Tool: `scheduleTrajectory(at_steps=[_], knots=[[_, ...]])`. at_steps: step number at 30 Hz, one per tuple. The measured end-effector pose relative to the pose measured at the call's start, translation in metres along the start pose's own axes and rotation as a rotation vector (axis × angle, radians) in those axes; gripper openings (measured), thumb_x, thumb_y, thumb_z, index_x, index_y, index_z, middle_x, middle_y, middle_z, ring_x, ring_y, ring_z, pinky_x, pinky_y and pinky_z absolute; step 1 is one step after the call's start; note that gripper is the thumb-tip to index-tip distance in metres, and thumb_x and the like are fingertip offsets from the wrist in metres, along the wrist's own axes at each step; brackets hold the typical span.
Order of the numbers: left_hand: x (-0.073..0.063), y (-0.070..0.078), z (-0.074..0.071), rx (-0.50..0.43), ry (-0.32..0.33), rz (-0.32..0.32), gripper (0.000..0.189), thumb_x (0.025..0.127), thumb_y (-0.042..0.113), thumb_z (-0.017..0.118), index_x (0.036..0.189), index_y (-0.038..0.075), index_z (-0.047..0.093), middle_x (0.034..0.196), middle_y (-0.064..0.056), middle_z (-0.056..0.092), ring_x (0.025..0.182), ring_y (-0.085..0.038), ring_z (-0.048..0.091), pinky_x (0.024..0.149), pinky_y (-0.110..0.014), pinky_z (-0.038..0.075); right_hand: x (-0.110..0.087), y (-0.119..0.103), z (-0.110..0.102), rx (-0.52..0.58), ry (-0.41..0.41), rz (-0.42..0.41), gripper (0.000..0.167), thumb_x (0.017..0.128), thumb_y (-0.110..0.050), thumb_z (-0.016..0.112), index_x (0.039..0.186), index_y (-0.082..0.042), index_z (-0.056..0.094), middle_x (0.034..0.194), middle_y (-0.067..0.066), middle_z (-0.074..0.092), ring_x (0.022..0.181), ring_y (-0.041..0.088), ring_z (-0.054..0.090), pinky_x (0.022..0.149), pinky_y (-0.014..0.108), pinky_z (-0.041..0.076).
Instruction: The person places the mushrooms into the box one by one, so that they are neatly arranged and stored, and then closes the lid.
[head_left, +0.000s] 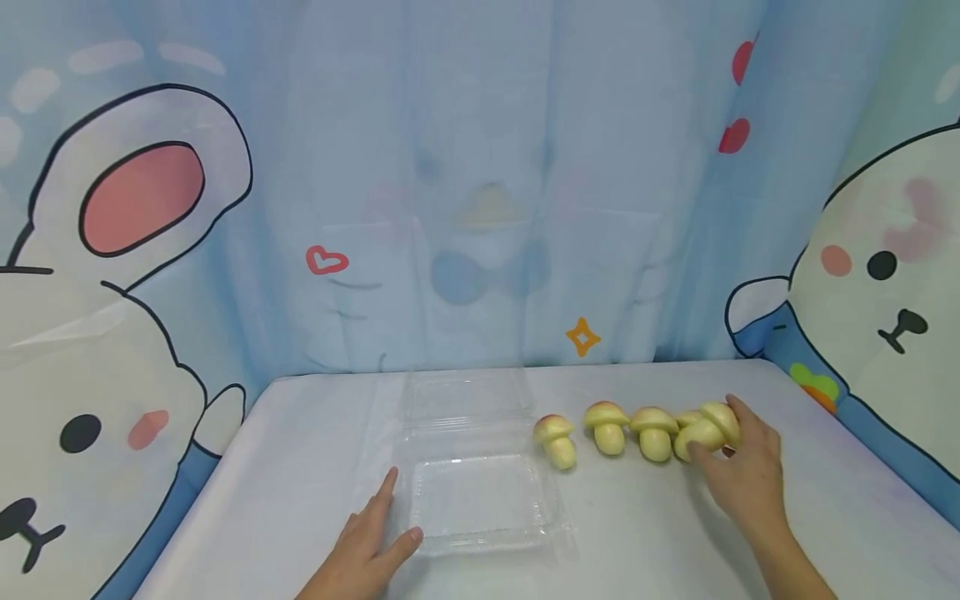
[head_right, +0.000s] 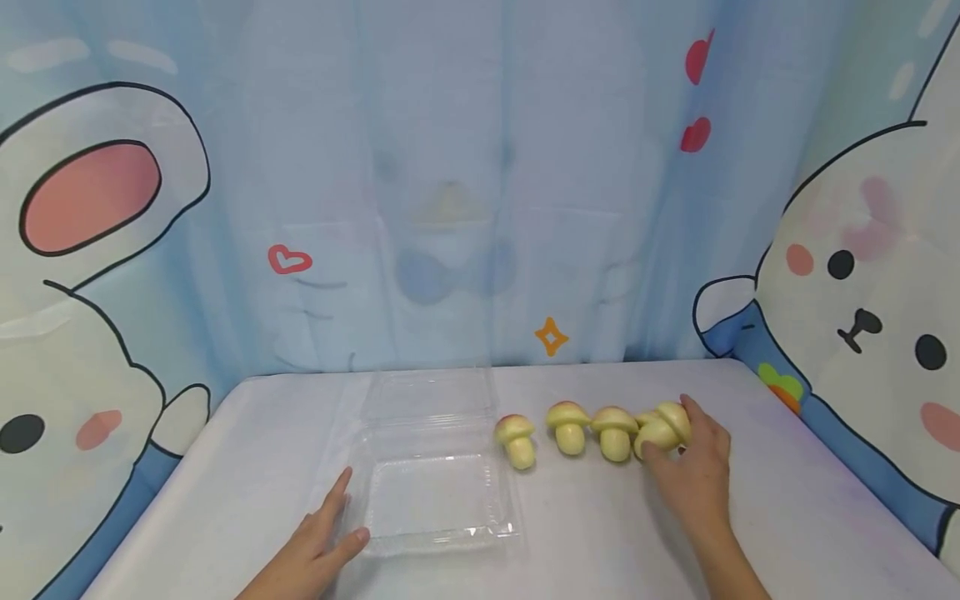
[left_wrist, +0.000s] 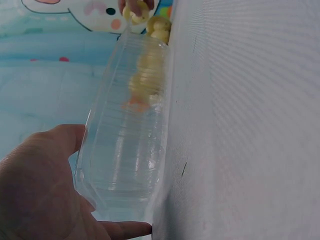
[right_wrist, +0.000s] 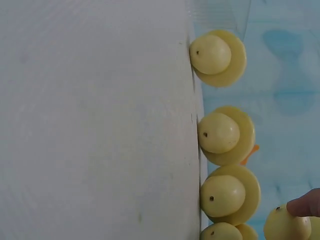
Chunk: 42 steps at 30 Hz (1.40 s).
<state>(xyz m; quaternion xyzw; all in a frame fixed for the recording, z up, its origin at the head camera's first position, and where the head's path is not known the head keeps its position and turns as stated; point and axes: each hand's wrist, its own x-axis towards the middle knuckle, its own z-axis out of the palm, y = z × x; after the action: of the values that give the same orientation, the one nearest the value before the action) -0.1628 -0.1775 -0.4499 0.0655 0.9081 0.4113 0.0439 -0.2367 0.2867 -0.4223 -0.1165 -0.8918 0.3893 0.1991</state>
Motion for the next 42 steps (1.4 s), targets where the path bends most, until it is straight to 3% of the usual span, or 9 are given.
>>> scheduleTrajectory(at_steps=[3, 9, 14, 18, 21, 25, 35, 39, 42], knots=[[0.000, 0.000, 0.001, 0.003, 0.005, 0.008, 0.091, 0.100, 0.055, 0.060, 0.166, 0.009, 0.019, 0.165, -0.026, 0.034, 0.153, -0.049, 0.028, 0.119, -0.077, 0.007, -0.002, -0.006, 0.003, 0.018, -0.006, -0.023, 0.087, 0.093, -0.008, 0.070, 0.164, -0.004, 0.020, 0.156, 0.034, 0.028, 0.133, 0.047, 0.041, 0.089, 0.020, 0.048], [0.000, 0.000, 0.001, 0.010, 0.010, 0.018, 0.090, 0.100, 0.055, 0.059, 0.166, 0.008, 0.019, 0.165, -0.025, 0.032, 0.153, -0.048, 0.029, 0.119, -0.078, 0.008, -0.004, -0.018, 0.008, 0.033, -0.012, -0.074, 0.086, 0.093, -0.008, 0.069, 0.164, -0.005, 0.022, 0.156, 0.034, 0.029, 0.130, 0.046, 0.043, 0.101, 0.047, 0.053], [0.000, 0.000, -0.001, 0.013, 0.006, 0.026, 0.090, 0.100, 0.054, 0.059, 0.166, 0.007, 0.019, 0.166, -0.025, 0.031, 0.153, -0.049, 0.029, 0.118, -0.078, 0.008, -0.008, -0.026, 0.012, 0.046, -0.020, -0.116, 0.084, 0.093, -0.006, 0.069, 0.163, -0.002, 0.024, 0.153, 0.034, 0.031, 0.128, 0.046, 0.045, 0.097, 0.034, 0.056], [0.000, 0.000, -0.002, 0.013, 0.012, 0.035, 0.089, 0.100, 0.052, 0.060, 0.165, 0.006, 0.020, 0.164, -0.027, 0.033, 0.152, -0.050, 0.030, 0.118, -0.079, 0.009, -0.009, -0.034, 0.016, 0.059, -0.035, -0.155, 0.083, 0.092, -0.004, 0.070, 0.162, 0.000, 0.025, 0.152, 0.036, 0.031, 0.127, 0.047, 0.046, 0.102, 0.052, 0.053], [0.000, 0.000, -0.002, 0.010, 0.010, 0.029, 0.089, 0.100, 0.052, 0.060, 0.165, 0.006, 0.020, 0.164, -0.028, 0.033, 0.152, -0.050, 0.030, 0.118, -0.079, 0.009, -0.010, -0.038, 0.019, 0.072, -0.043, -0.192, 0.083, 0.091, -0.004, 0.071, 0.161, 0.001, 0.027, 0.151, 0.036, 0.031, 0.124, 0.046, 0.047, 0.100, 0.027, 0.054], [0.001, 0.000, -0.002, 0.007, 0.005, 0.017, 0.089, 0.100, 0.053, 0.059, 0.165, 0.006, 0.020, 0.163, -0.029, 0.034, 0.152, -0.051, 0.030, 0.117, -0.079, 0.008, -0.010, -0.044, 0.022, 0.091, -0.054, -0.232, 0.081, 0.090, -0.007, 0.074, 0.159, 0.001, 0.032, 0.149, 0.035, 0.035, 0.120, 0.042, 0.049, 0.080, -0.005, 0.030], [0.000, 0.002, -0.001, 0.008, 0.001, 0.008, 0.090, 0.101, 0.055, 0.058, 0.165, 0.006, 0.019, 0.163, -0.029, 0.033, 0.151, -0.051, 0.030, 0.117, -0.080, 0.008, -0.014, -0.064, 0.037, 0.167, -0.129, -0.286, 0.080, 0.088, -0.004, 0.071, 0.160, -0.003, 0.035, 0.152, 0.031, 0.036, 0.127, 0.041, 0.048, 0.083, -0.007, 0.031], [0.000, 0.002, 0.000, 0.010, 0.003, 0.010, 0.090, 0.101, 0.056, 0.058, 0.165, 0.006, 0.019, 0.164, -0.028, 0.034, 0.152, -0.049, 0.030, 0.117, -0.079, 0.007, -0.015, -0.071, 0.044, 0.151, -0.140, -0.331, 0.079, 0.087, -0.003, 0.071, 0.159, -0.003, 0.037, 0.150, 0.028, 0.039, 0.125, 0.037, 0.051, 0.088, 0.002, 0.042], [0.000, 0.001, 0.000, 0.010, 0.007, 0.012, 0.090, 0.100, 0.056, 0.058, 0.166, 0.007, 0.019, 0.163, -0.027, 0.035, 0.152, -0.049, 0.030, 0.118, -0.079, 0.007, -0.016, -0.078, 0.049, 0.146, -0.155, -0.348, 0.078, 0.088, -0.003, 0.072, 0.158, -0.004, 0.038, 0.151, 0.026, 0.040, 0.126, 0.037, 0.052, 0.099, 0.029, 0.054]])
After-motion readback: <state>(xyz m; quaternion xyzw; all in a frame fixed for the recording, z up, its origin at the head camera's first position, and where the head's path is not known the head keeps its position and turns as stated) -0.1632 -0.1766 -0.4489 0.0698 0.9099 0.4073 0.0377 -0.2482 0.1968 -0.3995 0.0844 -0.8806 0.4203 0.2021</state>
